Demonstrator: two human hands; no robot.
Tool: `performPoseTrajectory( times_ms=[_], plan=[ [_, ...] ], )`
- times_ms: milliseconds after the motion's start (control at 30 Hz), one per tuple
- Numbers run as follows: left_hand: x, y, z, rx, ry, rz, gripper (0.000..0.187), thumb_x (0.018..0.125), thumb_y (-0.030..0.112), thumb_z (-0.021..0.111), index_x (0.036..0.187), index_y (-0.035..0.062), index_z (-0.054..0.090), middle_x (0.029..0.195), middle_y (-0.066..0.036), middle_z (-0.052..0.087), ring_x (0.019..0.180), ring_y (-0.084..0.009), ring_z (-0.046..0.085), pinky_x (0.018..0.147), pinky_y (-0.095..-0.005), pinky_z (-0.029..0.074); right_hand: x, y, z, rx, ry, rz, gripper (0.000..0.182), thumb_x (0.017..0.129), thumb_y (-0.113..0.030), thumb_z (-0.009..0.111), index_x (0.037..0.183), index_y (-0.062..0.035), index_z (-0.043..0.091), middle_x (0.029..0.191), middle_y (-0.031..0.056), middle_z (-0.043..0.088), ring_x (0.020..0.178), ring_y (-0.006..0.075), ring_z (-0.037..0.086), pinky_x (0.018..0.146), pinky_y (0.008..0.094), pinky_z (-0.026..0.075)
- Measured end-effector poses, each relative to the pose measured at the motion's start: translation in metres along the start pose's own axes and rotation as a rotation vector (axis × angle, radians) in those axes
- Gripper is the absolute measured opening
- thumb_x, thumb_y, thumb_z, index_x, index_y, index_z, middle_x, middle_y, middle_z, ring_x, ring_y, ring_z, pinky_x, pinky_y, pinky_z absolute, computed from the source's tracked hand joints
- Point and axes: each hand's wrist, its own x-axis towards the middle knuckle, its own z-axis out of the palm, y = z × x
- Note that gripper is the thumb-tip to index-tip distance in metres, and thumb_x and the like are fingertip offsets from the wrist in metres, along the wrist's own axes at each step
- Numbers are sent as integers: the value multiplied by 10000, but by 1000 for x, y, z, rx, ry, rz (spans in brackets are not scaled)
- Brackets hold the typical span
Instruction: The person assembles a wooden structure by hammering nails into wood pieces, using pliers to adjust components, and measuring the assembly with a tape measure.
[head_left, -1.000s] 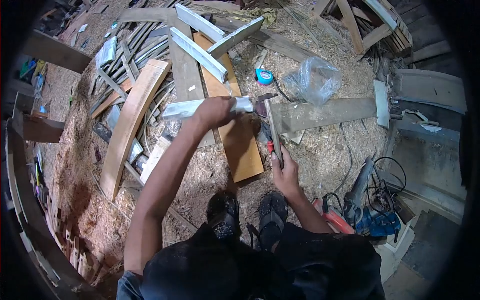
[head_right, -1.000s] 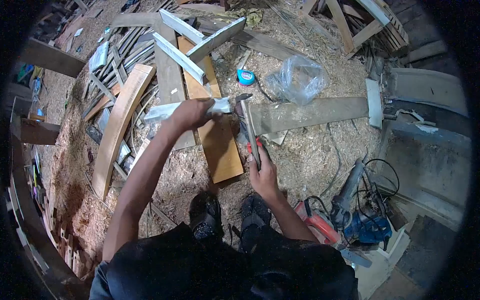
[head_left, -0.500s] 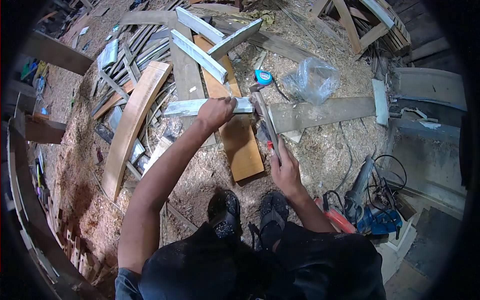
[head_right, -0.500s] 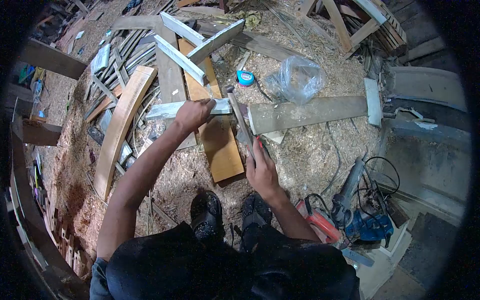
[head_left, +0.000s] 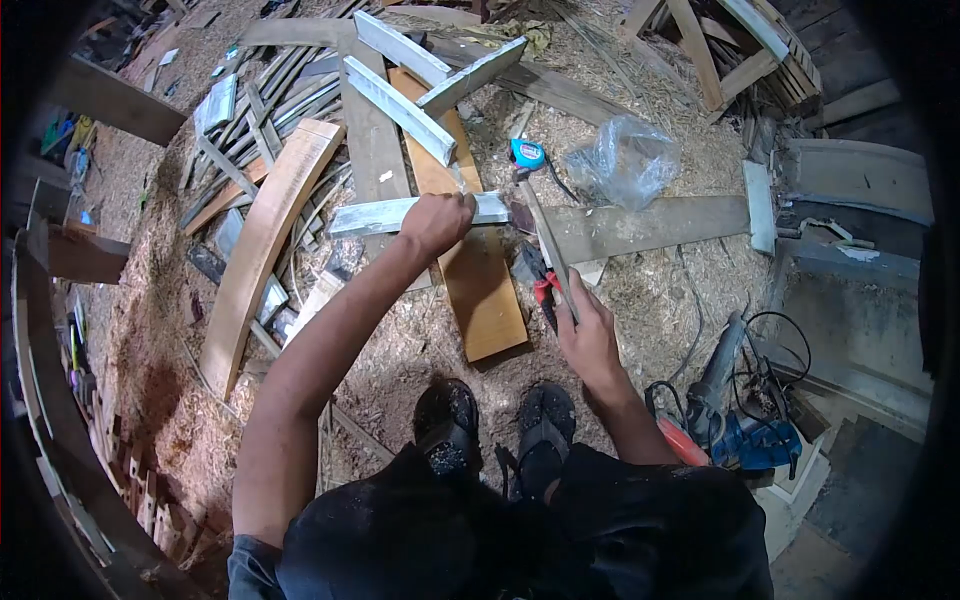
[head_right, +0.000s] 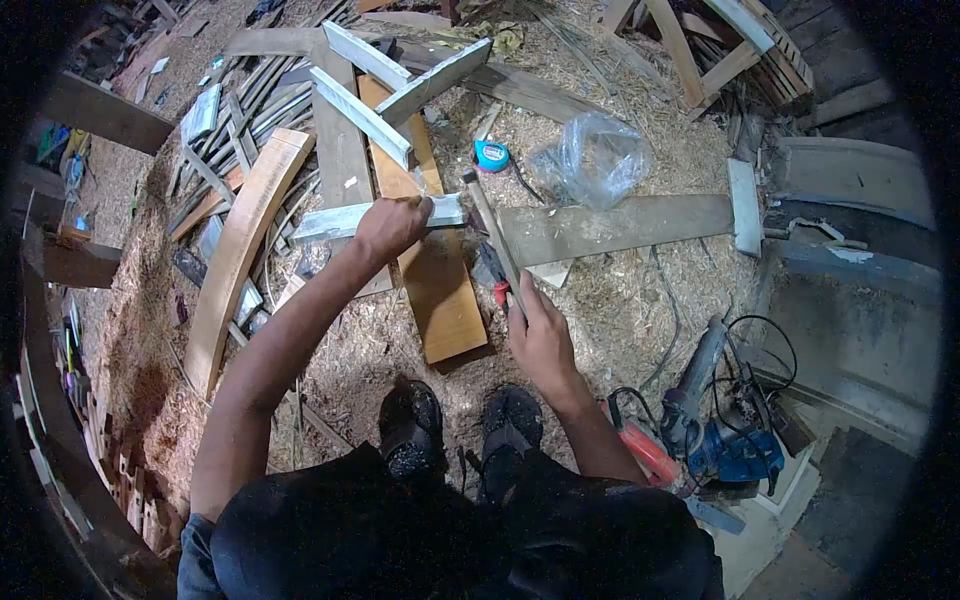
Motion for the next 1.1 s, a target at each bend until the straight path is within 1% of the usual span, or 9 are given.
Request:
performPoseTrajectory(
  times_ms=[300,433,533,667,767,867,1000,1033,1100],
  plan=[
    [-7,11,10,63,109,10,138,882,116,519,967,23,574,876,-168,657,802,-323,703,642,-443,584,7,-25,-7,-179,-256,179,542,943,-120,552,1454,-14,407,1008,312,629,888,466,644,755,491,543],
    [-11,13,0,39,-79,49,187,880,107,509,1009,-8,580,926,-162,654,831,-313,690,671,-430,579,6,-39,-6,-174,-298,140,534,941,-102,545,1444,16,408,1002,322,626,889,469,644,771,504,535],
    [-9,25,5,192,48,-29,239,889,117,511,1057,-34,589,1012,-183,658,907,-307,680,732,-409,567,14,-37,-9,-156,-261,240,500,916,-49,540,1406,22,473,1031,301,640,907,461,642,814,477,522],
    [-13,25,8,118,-142,22,266,892,140,515,1067,-47,586,1054,-191,651,1016,-293,649,810,-404,540,10,-49,-3,-138,-223,0,524,934,-57,532,1427,62,403,1005,318,628,902,459,646,777,504,536],
    [-10,34,20,330,82,-69,296,895,165,526,1104,-36,583,1049,-156,659,1019,-287,644,888,-436,507,9,-35,-7,-113,-220,174,492,931,-44,531,1403,61,439,1030,297,642,901,456,655,785,500,534],
    [-5,31,2,301,-63,-11,398,885,228,560,1176,-43,565,1123,-146,652,1099,-286,611,992,-515,437,11,-37,-11,83,-156,219,434,960,-76,537,1358,86,481,1059,292,656,950,445,665,812,451,530],
    [-15,27,22,50,218,-107,929,852,681,564,1413,-45,415,1422,-203,458,1329,-335,434,1071,-627,316,5,-32,-3,158,-68,183,436,993,-120,524,1364,102,466,1122,308,646,1070,424,654,862,407,521],
    [-12,27,26,85,219,-110,1092,789,819,509,1460,-30,369,1426,-213,427,1342,-352,406,1099,-576,301,3,-32,-2,178,-66,197,442,994,-119,521,1370,104,457,1127,310,643,1075,428,651,867,413,520],
    [-11,22,27,-11,186,-81,1062,805,798,515,1447,-37,383,1384,-214,452,1316,-352,419,1093,-532,311,-5,-27,4,188,-67,219,453,996,-118,514,1381,108,439,1139,317,637,1082,438,644,879,426,518]
  ],
)
